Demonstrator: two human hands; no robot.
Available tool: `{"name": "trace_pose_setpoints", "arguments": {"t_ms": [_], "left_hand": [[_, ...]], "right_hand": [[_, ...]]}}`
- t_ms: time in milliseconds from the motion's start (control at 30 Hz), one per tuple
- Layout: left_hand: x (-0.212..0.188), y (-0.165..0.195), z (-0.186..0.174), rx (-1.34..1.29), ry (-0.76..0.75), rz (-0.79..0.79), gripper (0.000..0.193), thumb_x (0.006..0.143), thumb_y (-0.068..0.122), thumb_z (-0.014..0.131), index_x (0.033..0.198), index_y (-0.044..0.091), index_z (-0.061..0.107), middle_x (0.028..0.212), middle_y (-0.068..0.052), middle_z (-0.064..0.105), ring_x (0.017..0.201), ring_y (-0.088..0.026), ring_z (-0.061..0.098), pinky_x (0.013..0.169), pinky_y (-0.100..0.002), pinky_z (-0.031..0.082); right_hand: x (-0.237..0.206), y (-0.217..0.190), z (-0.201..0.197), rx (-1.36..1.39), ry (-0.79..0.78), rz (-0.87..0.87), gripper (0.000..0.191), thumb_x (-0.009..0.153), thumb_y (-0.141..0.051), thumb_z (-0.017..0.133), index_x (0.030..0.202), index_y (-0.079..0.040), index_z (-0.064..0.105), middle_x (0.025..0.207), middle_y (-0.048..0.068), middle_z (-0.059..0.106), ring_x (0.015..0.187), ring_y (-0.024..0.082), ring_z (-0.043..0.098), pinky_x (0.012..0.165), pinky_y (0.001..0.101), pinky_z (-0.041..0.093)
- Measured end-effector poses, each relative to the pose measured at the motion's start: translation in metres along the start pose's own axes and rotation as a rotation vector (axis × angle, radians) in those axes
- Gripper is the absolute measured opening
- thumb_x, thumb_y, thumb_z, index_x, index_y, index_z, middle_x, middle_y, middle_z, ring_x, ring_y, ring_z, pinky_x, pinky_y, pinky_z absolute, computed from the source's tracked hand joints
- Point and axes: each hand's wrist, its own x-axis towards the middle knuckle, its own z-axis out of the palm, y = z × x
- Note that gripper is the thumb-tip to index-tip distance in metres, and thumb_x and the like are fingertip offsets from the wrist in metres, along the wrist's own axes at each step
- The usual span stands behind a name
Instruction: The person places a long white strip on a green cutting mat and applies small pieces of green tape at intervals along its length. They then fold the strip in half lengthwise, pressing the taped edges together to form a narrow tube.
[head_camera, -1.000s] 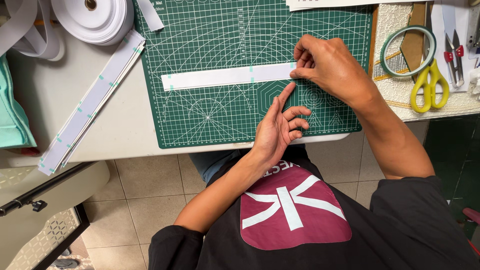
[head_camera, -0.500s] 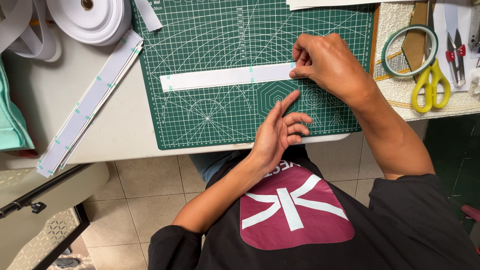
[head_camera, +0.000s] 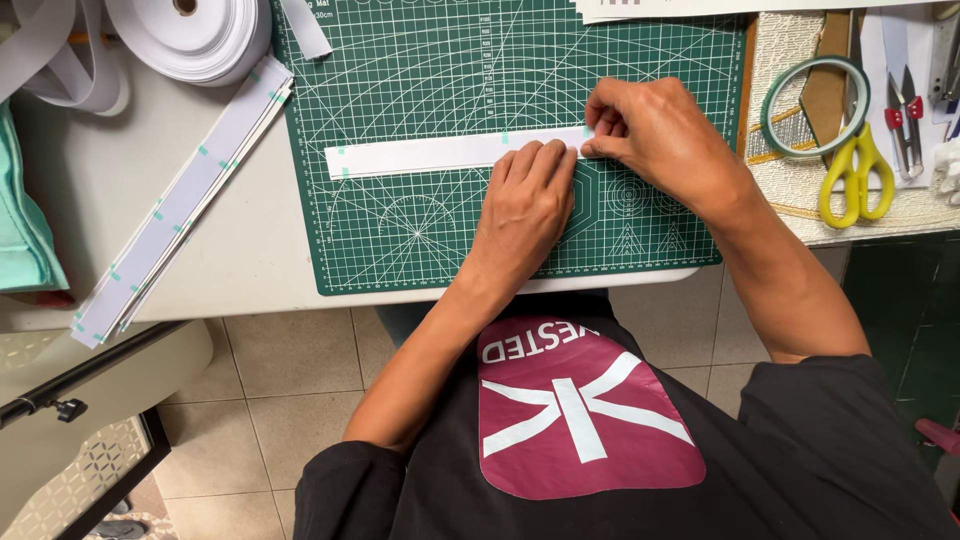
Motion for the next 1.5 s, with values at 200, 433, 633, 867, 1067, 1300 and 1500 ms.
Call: {"name": "trace_pose_setpoints", "arguments": {"t_ms": [200, 433, 633, 867, 1067, 1300, 1500], "left_hand": [[-0.002, -0.003, 0.003, 0.033, -0.037, 0.006, 0.040, 0.090, 0.007, 0.068, 0.129, -0.003, 0.063, 0.119, -0.009, 0.061, 0.115, -0.023, 0.060, 0.117, -0.047, 0.042], [-0.006, -0.001, 0.003, 0.066, -0.035, 0.009, 0.047, 0.089, 0.009, 0.068, 0.133, -0.004, 0.061, 0.126, -0.011, 0.060, 0.121, -0.024, 0.059, 0.117, -0.047, 0.041], [-0.008, -0.001, 0.007, 0.080, -0.043, 0.012, 0.049, 0.089, 0.012, 0.069, 0.135, -0.003, 0.060, 0.129, -0.011, 0.059, 0.124, -0.025, 0.057, 0.117, -0.047, 0.040], [-0.008, 0.000, 0.005, 0.099, -0.060, 0.003, 0.051, 0.089, 0.012, 0.069, 0.137, -0.002, 0.059, 0.129, -0.011, 0.059, 0.124, -0.024, 0.057, 0.117, -0.046, 0.041], [-0.009, -0.001, 0.006, 0.094, -0.064, 0.005, 0.051, 0.089, 0.011, 0.069, 0.136, -0.003, 0.059, 0.128, -0.011, 0.059, 0.124, -0.024, 0.058, 0.116, -0.046, 0.042], [-0.009, -0.001, 0.009, 0.128, -0.054, 0.013, 0.046, 0.092, 0.010, 0.068, 0.136, -0.002, 0.060, 0.127, -0.011, 0.060, 0.122, -0.024, 0.059, 0.116, -0.047, 0.042], [-0.008, 0.000, 0.007, 0.130, -0.062, 0.005, 0.047, 0.092, 0.010, 0.067, 0.137, -0.002, 0.060, 0.127, -0.009, 0.060, 0.122, -0.022, 0.059, 0.118, -0.046, 0.042]], "right_hand": [[-0.013, 0.000, -0.005, -0.054, 0.029, -0.095, 0.015, 0.096, -0.006, 0.076, 0.106, 0.003, 0.071, 0.093, 0.016, 0.074, 0.079, 0.025, 0.074, 0.068, 0.0333, 0.059], [-0.057, -0.007, 0.012, -0.335, 0.207, -0.204, 0.022, 0.095, -0.002, 0.073, 0.117, -0.002, 0.073, 0.112, 0.011, 0.072, 0.102, 0.025, 0.069, 0.091, 0.0393, 0.054], [-0.074, -0.016, 0.025, -0.369, 0.184, -0.134, 0.040, 0.089, 0.002, 0.073, 0.129, -0.005, 0.072, 0.114, 0.006, 0.068, 0.098, 0.021, 0.065, 0.083, 0.0376, 0.044], [-0.071, -0.019, 0.031, -0.365, 0.210, -0.111, 0.040, 0.089, -0.001, 0.075, 0.128, -0.008, 0.072, 0.114, 0.004, 0.066, 0.099, 0.020, 0.063, 0.085, 0.0383, 0.042], [-0.071, -0.019, 0.033, -0.385, 0.209, -0.108, 0.039, 0.089, -0.002, 0.076, 0.127, -0.008, 0.073, 0.114, 0.004, 0.066, 0.098, 0.018, 0.062, 0.087, 0.0385, 0.042], [-0.071, -0.019, 0.035, -0.408, 0.215, -0.084, 0.037, 0.090, -0.003, 0.076, 0.127, -0.010, 0.073, 0.114, 0.002, 0.066, 0.096, 0.017, 0.062, 0.089, 0.0381, 0.039], [-0.071, -0.021, 0.034, -0.430, 0.224, -0.068, 0.039, 0.090, -0.003, 0.075, 0.128, -0.012, 0.074, 0.115, 0.001, 0.066, 0.095, 0.016, 0.062, 0.091, 0.0387, 0.038]]}}
